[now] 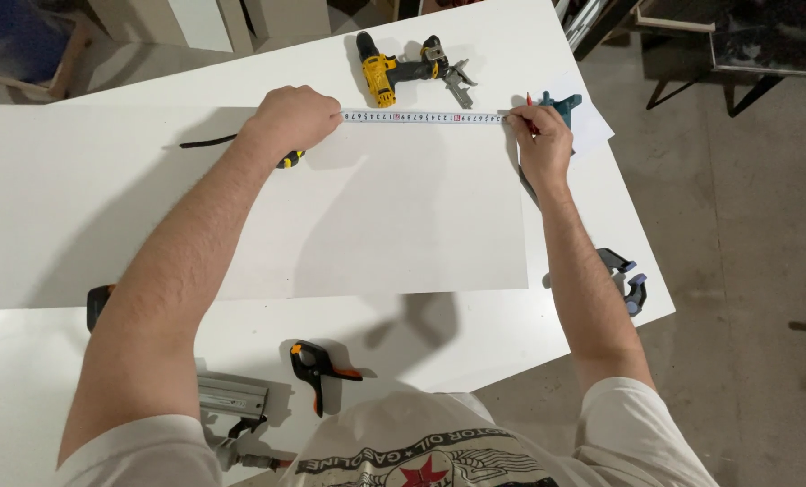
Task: Measuring a wooden shelf unit with a tape measure and pencil, then securing the joints using a pneumatic nail gun.
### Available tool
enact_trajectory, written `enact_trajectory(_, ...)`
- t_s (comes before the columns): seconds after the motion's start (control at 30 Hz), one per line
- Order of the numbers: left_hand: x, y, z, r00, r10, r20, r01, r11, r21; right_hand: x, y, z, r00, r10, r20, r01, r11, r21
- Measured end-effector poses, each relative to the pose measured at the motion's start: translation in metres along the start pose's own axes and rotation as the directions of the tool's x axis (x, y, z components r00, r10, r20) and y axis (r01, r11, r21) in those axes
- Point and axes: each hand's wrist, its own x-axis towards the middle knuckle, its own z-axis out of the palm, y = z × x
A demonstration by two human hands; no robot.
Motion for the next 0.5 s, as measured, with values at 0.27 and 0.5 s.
enact_trajectory(0.27,0.0010,-0.0011,0.0012,1.000,-0.001,-0.005,0.001,1.000,-0.011,-0.0010,-0.0044,-0.0004,1.000,0.031,-0.002,-0.031,0.999,0.027)
enact_trajectory(0.5,0.0021,-0.0010,0.0024,1.000,0.009,-0.021,-0.009,1.000,-0.002,-0.0010,-0.0023,0.0005,1.000,0.019,-0.010,-0.019,1.000,0.025)
